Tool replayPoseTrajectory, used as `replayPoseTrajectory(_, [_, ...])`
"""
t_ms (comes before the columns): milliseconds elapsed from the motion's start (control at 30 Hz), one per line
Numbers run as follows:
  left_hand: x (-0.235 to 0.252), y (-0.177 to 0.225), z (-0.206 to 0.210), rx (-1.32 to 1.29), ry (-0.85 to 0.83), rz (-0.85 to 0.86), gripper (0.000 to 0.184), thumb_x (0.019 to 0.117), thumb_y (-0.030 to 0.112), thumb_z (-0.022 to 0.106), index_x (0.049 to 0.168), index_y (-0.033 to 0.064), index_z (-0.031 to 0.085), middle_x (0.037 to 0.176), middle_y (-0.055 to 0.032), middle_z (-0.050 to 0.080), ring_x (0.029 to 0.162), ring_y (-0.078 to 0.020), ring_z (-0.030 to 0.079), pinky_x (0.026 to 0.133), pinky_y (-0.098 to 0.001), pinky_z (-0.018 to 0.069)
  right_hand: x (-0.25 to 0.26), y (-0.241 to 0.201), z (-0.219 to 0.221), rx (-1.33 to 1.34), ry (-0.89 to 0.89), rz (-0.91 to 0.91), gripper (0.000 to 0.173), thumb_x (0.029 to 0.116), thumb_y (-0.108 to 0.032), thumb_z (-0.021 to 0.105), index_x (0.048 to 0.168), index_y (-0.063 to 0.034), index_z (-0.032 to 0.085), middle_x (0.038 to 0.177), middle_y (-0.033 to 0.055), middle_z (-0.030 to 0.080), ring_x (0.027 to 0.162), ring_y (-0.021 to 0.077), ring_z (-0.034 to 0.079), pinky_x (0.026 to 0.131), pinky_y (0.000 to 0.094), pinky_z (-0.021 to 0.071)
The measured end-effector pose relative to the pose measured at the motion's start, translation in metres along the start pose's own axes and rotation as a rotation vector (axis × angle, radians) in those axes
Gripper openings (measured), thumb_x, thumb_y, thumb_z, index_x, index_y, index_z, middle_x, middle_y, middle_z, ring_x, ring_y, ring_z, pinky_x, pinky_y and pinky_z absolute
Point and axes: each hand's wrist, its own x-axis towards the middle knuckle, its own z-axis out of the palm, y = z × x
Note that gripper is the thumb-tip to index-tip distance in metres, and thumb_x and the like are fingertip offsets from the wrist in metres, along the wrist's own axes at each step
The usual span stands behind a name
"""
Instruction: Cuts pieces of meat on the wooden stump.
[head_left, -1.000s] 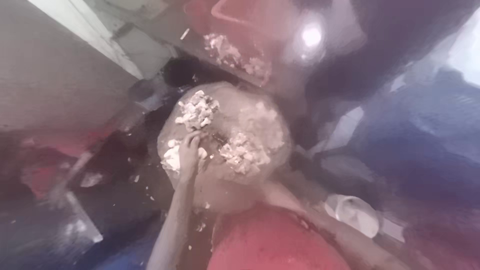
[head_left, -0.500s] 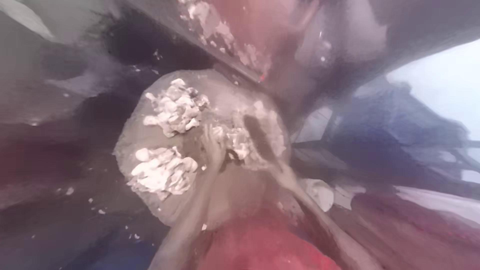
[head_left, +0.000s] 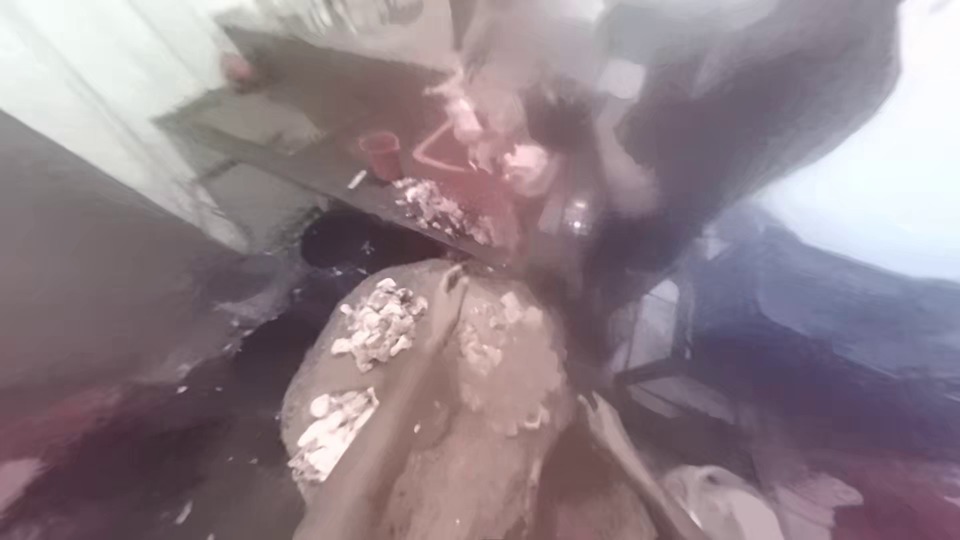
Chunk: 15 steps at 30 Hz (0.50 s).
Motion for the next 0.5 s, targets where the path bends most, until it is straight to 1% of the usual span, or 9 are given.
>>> replayPoseTrajectory(100, [0.028, 0.063, -0.010, -0.085, 0.149, 0.160, 0.059, 0.1031, 0.042, 0.060, 0.152, 0.0122, 0.045, 0.147, -0.0145, 0.055, 0.129, -0.0255, 0.058, 0.106, -0.0485, 0.0498, 0.000, 0.008, -0.004, 0.029, -0.023, -0.089, 0.049, 0.1073, -0.041, 0.050, 0.136, -0.0023, 0.060, 0.117, 0.0230, 0.070, 0.109, 0.0349, 0.069, 0.099, 0.0554, 0.0529])
replayPoseTrajectory(167, [0.060, 0.097, -0.009, -0.120, 0.200, 0.171, 0.075, 0.0989, 0.041, 0.066, 0.158, 0.0095, 0.033, 0.148, -0.0185, 0.052, 0.130, -0.0277, 0.057, 0.107, -0.0485, 0.0501, -0.003, 0.011, -0.008, 0.075, -0.005, -0.162, 0.048, 0.1066, -0.042, 0.051, 0.132, -0.0020, 0.062, 0.112, 0.0218, 0.071, 0.105, 0.0334, 0.069, 0.097, 0.0546, 0.0535])
replayPoseTrajectory(200, [0.072, 0.107, -0.008, -0.165, 0.243, 0.123, 0.077, 0.0962, 0.033, 0.071, 0.156, 0.0060, 0.031, 0.141, -0.0213, 0.055, 0.122, -0.0292, 0.061, 0.101, -0.0478, 0.0536, -0.004, 0.012, -0.011, 0.082, -0.011, -0.174, 0.048, 0.1066, -0.042, 0.051, 0.131, -0.0021, 0.062, 0.112, 0.0217, 0.071, 0.106, 0.0335, 0.069, 0.098, 0.0547, 0.0530])
replayPoseTrajectory(267, [0.077, 0.112, -0.008, -0.112, 0.381, -0.004, 0.077, 0.0913, 0.022, 0.074, 0.155, 0.0025, 0.034, 0.140, -0.0246, 0.055, 0.124, -0.0343, 0.059, 0.102, -0.0521, 0.0512, -0.005, 0.016, -0.013, 0.068, -0.033, -0.172, 0.049, 0.1066, -0.044, 0.050, 0.131, -0.0034, 0.063, 0.112, 0.0208, 0.071, 0.107, 0.0334, 0.069, 0.098, 0.0552, 0.0530])
replayPoseTrajectory(300, [0.078, 0.103, -0.011, -0.042, 0.486, -0.068, 0.072, 0.0899, 0.025, 0.073, 0.151, 0.0027, 0.041, 0.136, -0.0243, 0.059, 0.120, -0.0358, 0.061, 0.099, -0.0552, 0.0526, -0.003, 0.017, -0.015, 0.069, -0.049, -0.162, 0.050, 0.1067, -0.045, 0.050, 0.133, -0.0039, 0.063, 0.116, 0.0211, 0.070, 0.110, 0.0340, 0.068, 0.100, 0.0558, 0.0520])
replayPoseTrajectory(333, [0.075, 0.097, -0.018, 0.110, 0.541, -0.135, 0.071, 0.0928, 0.030, 0.069, 0.152, 0.0033, 0.040, 0.139, -0.0247, 0.058, 0.124, -0.0386, 0.059, 0.100, -0.0598, 0.0506, 0.001, 0.018, -0.016, 0.074, -0.054, -0.163, 0.050, 0.1067, -0.045, 0.050, 0.133, -0.0051, 0.062, 0.117, 0.0206, 0.070, 0.111, 0.0337, 0.068, 0.100, 0.0559, 0.0515])
replayPoseTrajectory(400, [0.063, 0.078, -0.038, 0.473, 0.605, -0.271, 0.059, 0.0953, 0.045, 0.060, 0.135, 0.0010, 0.058, 0.133, -0.0261, 0.061, 0.123, -0.0445, 0.059, 0.097, -0.0686, 0.0481, 0.002, 0.023, -0.012, 0.094, -0.049, -0.191, 0.048, 0.1067, -0.045, 0.049, 0.132, -0.0067, 0.063, 0.114, 0.0189, 0.071, 0.107, 0.0321, 0.069, 0.097, 0.0549, 0.0534])
replayPoseTrajectory(467, [0.042, 0.057, -0.064, 0.669, 0.495, -0.259, 0.054, 0.0986, 0.052, 0.052, 0.113, 0.0033, 0.071, 0.120, -0.0261, 0.068, 0.116, -0.0462, 0.062, 0.096, -0.0729, 0.0424, 0.002, 0.027, -0.012, 0.112, -0.057, -0.216, 0.049, 0.1071, -0.043, 0.049, 0.135, -0.0043, 0.061, 0.117, 0.0201, 0.070, 0.110, 0.0325, 0.068, 0.100, 0.0537, 0.0528])
replayPoseTrajectory(500, [0.028, 0.054, -0.077, 0.658, 0.402, -0.220, 0.052, 0.1004, 0.050, 0.050, 0.110, 0.0043, 0.071, 0.113, -0.0241, 0.070, 0.109, -0.0437, 0.066, 0.092, -0.0710, 0.0466, 0.004, 0.028, -0.013, 0.111, -0.058, -0.223, 0.050, 0.1071, -0.043, 0.049, 0.136, -0.0036, 0.061, 0.118, 0.0203, 0.070, 0.111, 0.0324, 0.068, 0.100, 0.0532, 0.0527])
